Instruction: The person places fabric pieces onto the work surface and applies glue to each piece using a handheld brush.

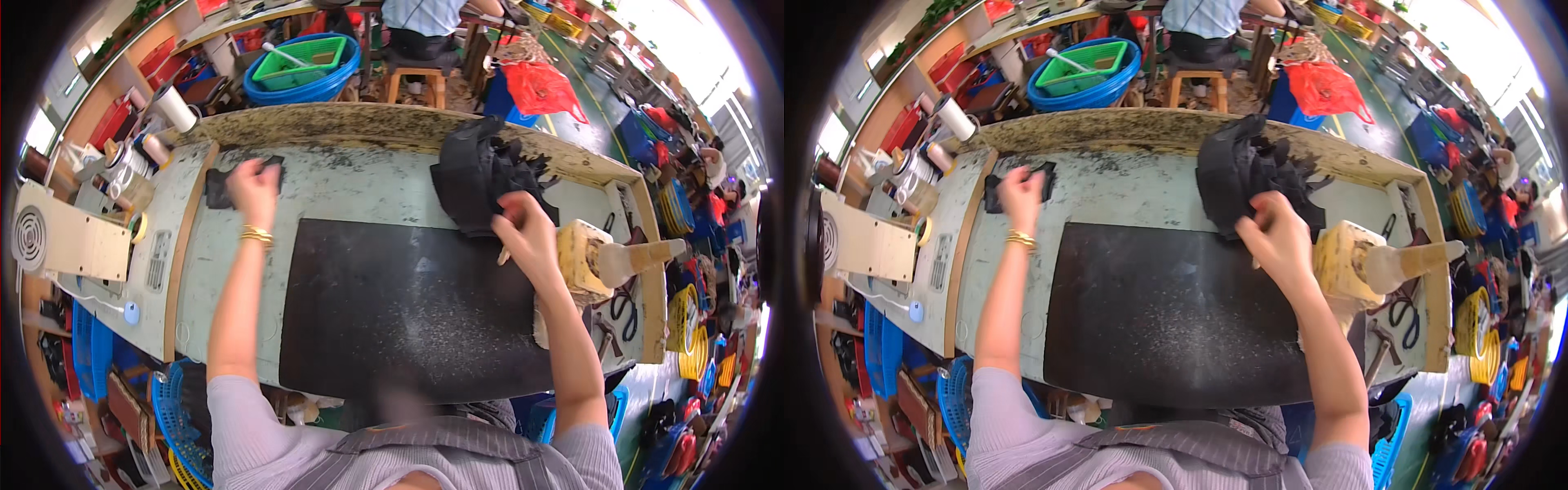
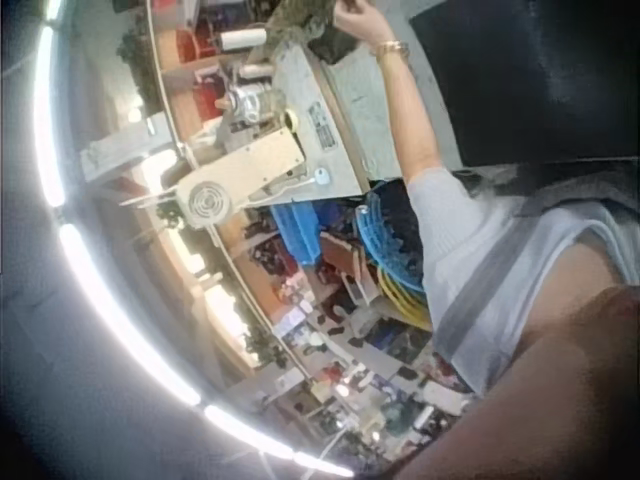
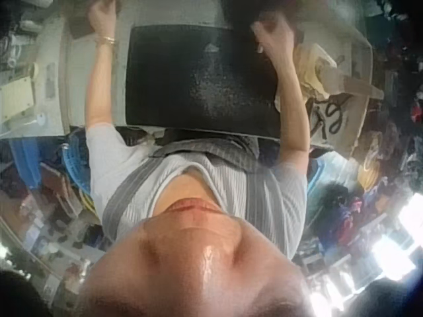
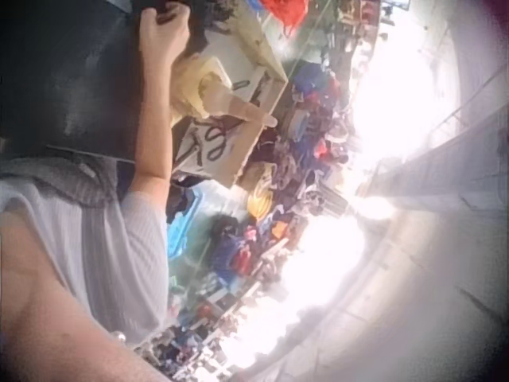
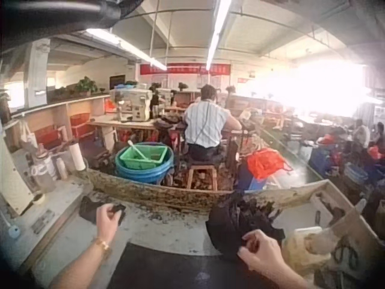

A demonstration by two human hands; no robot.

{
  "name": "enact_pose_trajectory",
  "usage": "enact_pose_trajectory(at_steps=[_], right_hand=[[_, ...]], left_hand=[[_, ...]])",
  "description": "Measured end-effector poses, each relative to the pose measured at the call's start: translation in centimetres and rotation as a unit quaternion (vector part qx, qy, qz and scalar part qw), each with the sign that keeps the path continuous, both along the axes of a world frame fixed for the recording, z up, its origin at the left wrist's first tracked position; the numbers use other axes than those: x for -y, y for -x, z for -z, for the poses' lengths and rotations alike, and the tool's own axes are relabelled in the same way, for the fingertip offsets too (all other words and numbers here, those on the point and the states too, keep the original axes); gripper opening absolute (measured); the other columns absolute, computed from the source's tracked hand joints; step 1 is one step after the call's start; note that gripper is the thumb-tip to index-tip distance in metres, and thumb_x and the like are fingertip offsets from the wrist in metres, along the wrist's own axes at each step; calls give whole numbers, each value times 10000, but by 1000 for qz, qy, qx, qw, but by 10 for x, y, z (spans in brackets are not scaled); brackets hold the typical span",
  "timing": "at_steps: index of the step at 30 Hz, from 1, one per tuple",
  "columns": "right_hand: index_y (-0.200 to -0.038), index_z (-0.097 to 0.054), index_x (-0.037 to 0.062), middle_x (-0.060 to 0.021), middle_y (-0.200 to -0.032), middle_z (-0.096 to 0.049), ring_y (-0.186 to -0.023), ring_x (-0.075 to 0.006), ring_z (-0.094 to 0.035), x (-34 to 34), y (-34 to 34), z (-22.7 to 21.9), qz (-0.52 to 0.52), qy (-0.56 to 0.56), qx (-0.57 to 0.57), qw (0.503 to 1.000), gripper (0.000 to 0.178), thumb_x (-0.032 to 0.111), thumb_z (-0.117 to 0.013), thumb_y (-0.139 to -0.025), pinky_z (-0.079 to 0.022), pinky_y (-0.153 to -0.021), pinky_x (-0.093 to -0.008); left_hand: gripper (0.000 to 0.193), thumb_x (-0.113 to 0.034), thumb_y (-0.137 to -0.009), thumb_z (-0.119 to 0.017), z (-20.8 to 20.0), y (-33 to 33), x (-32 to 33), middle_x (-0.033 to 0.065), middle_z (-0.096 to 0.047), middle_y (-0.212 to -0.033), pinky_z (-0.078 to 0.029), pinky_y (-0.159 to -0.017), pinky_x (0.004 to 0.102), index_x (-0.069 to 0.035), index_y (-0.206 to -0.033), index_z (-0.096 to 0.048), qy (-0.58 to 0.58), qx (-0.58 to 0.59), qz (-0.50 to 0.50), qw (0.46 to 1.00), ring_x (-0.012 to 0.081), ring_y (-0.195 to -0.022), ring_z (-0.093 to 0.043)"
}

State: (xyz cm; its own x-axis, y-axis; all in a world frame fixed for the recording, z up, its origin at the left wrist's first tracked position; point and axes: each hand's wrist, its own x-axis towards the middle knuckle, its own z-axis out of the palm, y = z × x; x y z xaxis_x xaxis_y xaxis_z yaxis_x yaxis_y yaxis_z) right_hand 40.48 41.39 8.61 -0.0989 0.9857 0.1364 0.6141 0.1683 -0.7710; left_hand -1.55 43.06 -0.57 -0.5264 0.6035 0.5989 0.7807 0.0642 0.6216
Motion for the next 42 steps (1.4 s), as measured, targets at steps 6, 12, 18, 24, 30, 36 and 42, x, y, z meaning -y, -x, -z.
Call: enact_pose_trajectory(at_steps=[6,12,18,24,30,36,42], right_hand=[[-1072,-528,87,-151,-1048,-598,-968,-354,-579,-64,48,14,51,-76,129,987,375,252,-595,-743,-464,-796,-443],[-1107,-587,91,-168,-956,-650,-922,-337,-620,-97,34,-14,-50,147,98,983,435,151,-529,-680,-477,-807,-376],[-1052,-629,79,-119,-661,-624,-599,-191,-621,-116,13,2,-100,79,259,957,379,166,-525,-697,-497,-589,-329],[-988,-610,40,-123,-887,-648,-820,-263,-631,-2,-28,-49,-32,-81,142,986,358,292,-593,-734,-488,-719,-359],[-904,-609,-18,-13,-777,-612,-694,-60,-562,140,-143,-12,76,-12,-185,980,132,70,-659,-818,-444,-618,-176],[-915,-618,-42,-51,-796,-641,-633,-110,-593,129,-144,29,112,55,-167,978,225,174,-639,-857,-495,-560,-212],[-976,-596,-8,-50,-815,-632,-632,-92,-595,126,-136,10,70,157,-311,935,224,198,-591,-889,-463,-496,-196]], left_hand=[[442,-314,-778,-728,-36,-213,-83,47,-629,-978,-460,-731,246,3,-1051,-584,254,507,385,728,141,-875,-579],[350,-184,-689,-802,-23,-223,-73,11,-558,-792,-413,-631,236,-11,-866,-555,45,451,293,842,102,-682,-507],[212,48,-736,-686,-40,-251,48,11,-549,-868,-461,-750,255,-68,-770,-512,21,495,361,790,88,-788,-512],[289,70,-695,-678,-106,-208,164,125,-540,-1130,-314,-1021,410,-85,-715,-435,-23,224,472,852,254,-1036,-556],[111,8,-824,-555,-111,-205,219,151,-592,-1055,-437,-921,354,-56,-835,-465,78,525,550,644,206,-1038,-564],[276,0,-877,-521,-50,-226,195,79,-585,-1068,-485,-807,312,-22,-1148,-477,257,773,328,478,168,-943,-590],[467,-135,-799,-679,10,-213,166,110,-603,-1021,-490,-665,302,-2,-1188,-458,248,515,302,763,176,-831,-604]])
